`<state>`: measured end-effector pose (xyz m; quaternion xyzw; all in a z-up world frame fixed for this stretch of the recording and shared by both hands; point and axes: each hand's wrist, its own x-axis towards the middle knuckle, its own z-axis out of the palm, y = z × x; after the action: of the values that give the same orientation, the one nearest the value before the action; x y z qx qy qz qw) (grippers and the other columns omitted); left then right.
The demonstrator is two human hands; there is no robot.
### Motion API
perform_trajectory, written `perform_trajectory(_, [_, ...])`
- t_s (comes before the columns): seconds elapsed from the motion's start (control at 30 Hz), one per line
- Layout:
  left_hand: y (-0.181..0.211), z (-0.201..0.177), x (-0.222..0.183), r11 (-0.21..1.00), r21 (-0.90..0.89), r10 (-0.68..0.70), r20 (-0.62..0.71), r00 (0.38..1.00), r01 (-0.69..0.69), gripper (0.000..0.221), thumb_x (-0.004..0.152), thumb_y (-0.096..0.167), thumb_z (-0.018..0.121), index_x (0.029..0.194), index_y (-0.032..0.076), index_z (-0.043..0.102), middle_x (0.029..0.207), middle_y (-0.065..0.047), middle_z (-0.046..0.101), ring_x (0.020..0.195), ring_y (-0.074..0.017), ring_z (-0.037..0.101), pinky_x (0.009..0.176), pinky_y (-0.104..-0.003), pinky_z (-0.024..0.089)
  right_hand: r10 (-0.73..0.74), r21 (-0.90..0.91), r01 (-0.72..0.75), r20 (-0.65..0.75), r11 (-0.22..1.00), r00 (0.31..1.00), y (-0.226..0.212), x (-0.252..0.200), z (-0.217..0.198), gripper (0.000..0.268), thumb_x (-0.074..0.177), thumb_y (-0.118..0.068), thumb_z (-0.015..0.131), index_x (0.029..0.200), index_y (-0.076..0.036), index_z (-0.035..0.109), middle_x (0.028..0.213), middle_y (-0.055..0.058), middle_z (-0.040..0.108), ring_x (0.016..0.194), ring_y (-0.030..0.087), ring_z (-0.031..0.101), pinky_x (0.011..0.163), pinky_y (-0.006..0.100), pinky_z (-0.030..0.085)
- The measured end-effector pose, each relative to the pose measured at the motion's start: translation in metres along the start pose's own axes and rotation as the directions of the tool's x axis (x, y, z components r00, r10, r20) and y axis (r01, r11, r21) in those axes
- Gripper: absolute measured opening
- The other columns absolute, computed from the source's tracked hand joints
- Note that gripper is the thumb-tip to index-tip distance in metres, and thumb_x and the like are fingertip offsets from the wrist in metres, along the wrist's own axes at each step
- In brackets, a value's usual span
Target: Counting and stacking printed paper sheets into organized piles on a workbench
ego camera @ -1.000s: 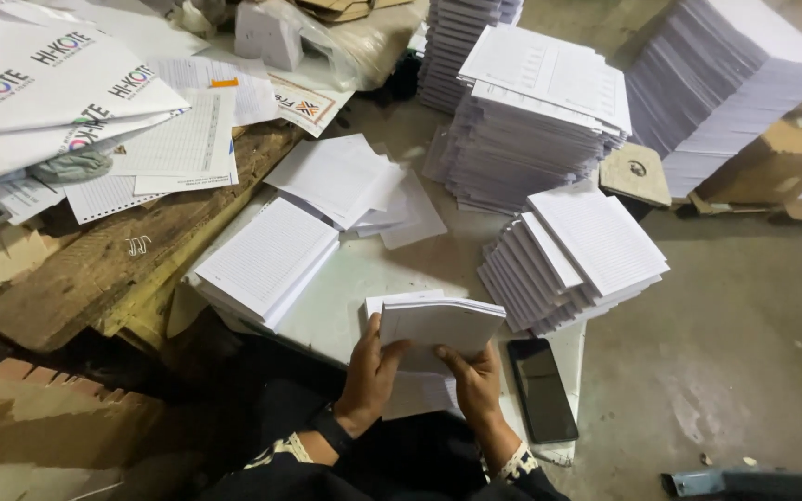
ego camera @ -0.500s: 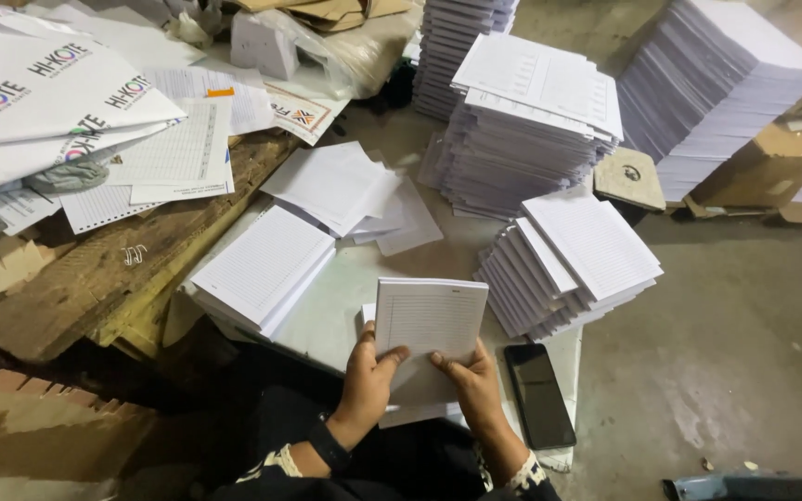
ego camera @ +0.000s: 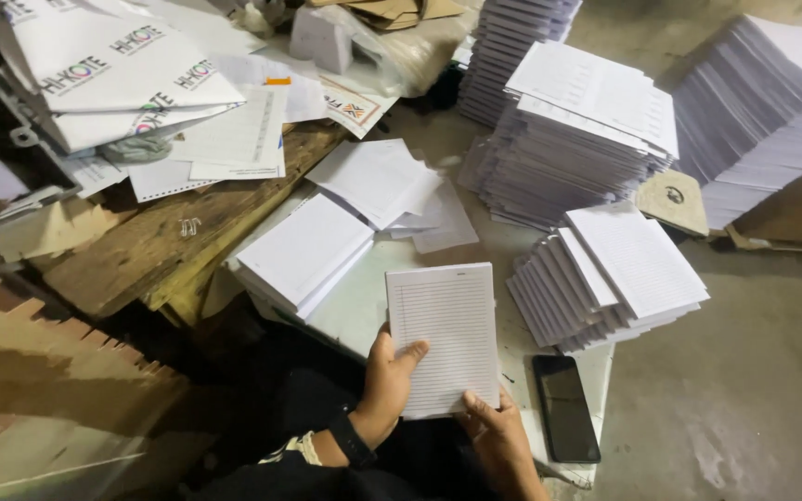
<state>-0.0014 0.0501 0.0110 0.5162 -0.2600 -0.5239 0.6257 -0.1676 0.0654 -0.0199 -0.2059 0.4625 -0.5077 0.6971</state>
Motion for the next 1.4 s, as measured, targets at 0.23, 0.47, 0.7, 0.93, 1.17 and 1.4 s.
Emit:
perform_trajectory(0.23, [0.017, 0.014, -0.02, 0.963, -0.164, -0.225, -0.039, 0.974, 0.216, 0.036, 0.081, 0.006, 0.066, 0.116, 0.002, 0.059, 0.106, -0.015, 0.072, 0.096, -0.0235, 0.067, 0.086, -0.033, 0.056, 0.071, 0.174, -0.05, -0.119, 0.984, 0.99, -0.023, -0.038, 0.064, 0.057, 0.083, -0.002, 0.047, 0.139, 0.01, 0.041, 0.134, 0.025, 0.052, 0.119, 0.035, 0.05, 0.107, 0.041, 0.037])
perform_trajectory(0.47, [0.041, -0.016, 0.004, 0.964, -0.125, -0.203, 0.217, 0.955, 0.234, 0.039, 0.079, 0.024, 0.069, 0.113, 0.005, 0.064, 0.101, -0.008, 0.07, 0.088, -0.0194, 0.066, 0.073, -0.03, 0.054, 0.016, -0.175, -0.051, -0.194, 0.983, 0.981, -0.042, -0.039, 0.047, 0.057, 0.081, 0.0, 0.051, 0.137, 0.005, 0.045, 0.133, 0.021, 0.057, 0.119, 0.032, 0.055, 0.102, 0.04, 0.043])
perform_trajectory(0.7, [0.051, -0.044, 0.034, 0.935, 0.238, -0.354, 0.634, 0.687, 0.263, 0.04, 0.087, 0.02, 0.061, 0.119, -0.004, 0.057, 0.115, -0.017, 0.064, 0.106, -0.0288, 0.063, 0.092, -0.038, 0.054, 0.009, -0.488, -0.03, -0.045, 0.873, 0.999, -0.053, -0.018, -0.015, 0.038, 0.073, 0.003, 0.07, 0.109, 0.011, 0.059, 0.088, 0.02, 0.063, 0.079, 0.036, 0.063, 0.068, 0.047, 0.055])
perform_trajectory(0.93, [0.031, -0.021, 0.034, 0.979, 0.164, 0.017, 0.514, 0.857, -0.118, 0.045, 0.086, 0.011, 0.064, 0.13, 0.007, 0.052, 0.112, -0.007, 0.064, 0.109, -0.0204, 0.061, 0.097, -0.033, 0.049, -0.43, -0.505, 0.44, 0.145, 0.742, 0.891, -0.068, -0.011, -0.004, 0.021, 0.077, -0.004, 0.073, 0.095, 0.004, 0.07, 0.092, 0.011, 0.07, 0.086, 0.023, 0.064, 0.077, 0.034, 0.054])
perform_trajectory(1.17, [-0.06, -0.031, 0.066, 0.913, 0.095, 0.334, 0.386, 0.86, -0.397, 0.058, 0.08, 0.001, 0.072, 0.13, -0.004, 0.044, 0.128, -0.018, 0.048, 0.121, -0.0272, 0.044, 0.102, -0.034, 0.039, -0.623, -0.562, 0.554, 0.086, 0.614, 0.778, -0.022, 0.032, -0.016, 0.035, 0.077, -0.014, 0.075, 0.108, -0.006, 0.06, 0.099, 0.006, 0.062, 0.089, 0.016, 0.057, 0.075, 0.027, 0.048])
perform_trajectory(1.4, [-0.025, -0.026, 0.041, 0.805, 0.076, 0.534, 0.341, 0.774, -0.589, 0.033, 0.081, -0.002, 0.073, 0.102, 0.007, 0.05, 0.093, -0.002, 0.052, 0.088, -0.0154, 0.054, 0.08, -0.028, 0.049, -0.613, -0.565, 0.537, 0.068, 0.627, 0.787, -0.017, 0.026, -0.009, 0.039, 0.076, -0.014, 0.076, 0.11, -0.003, 0.063, 0.102, 0.01, 0.068, 0.09, 0.019, 0.062, 0.079, 0.031, 0.052])
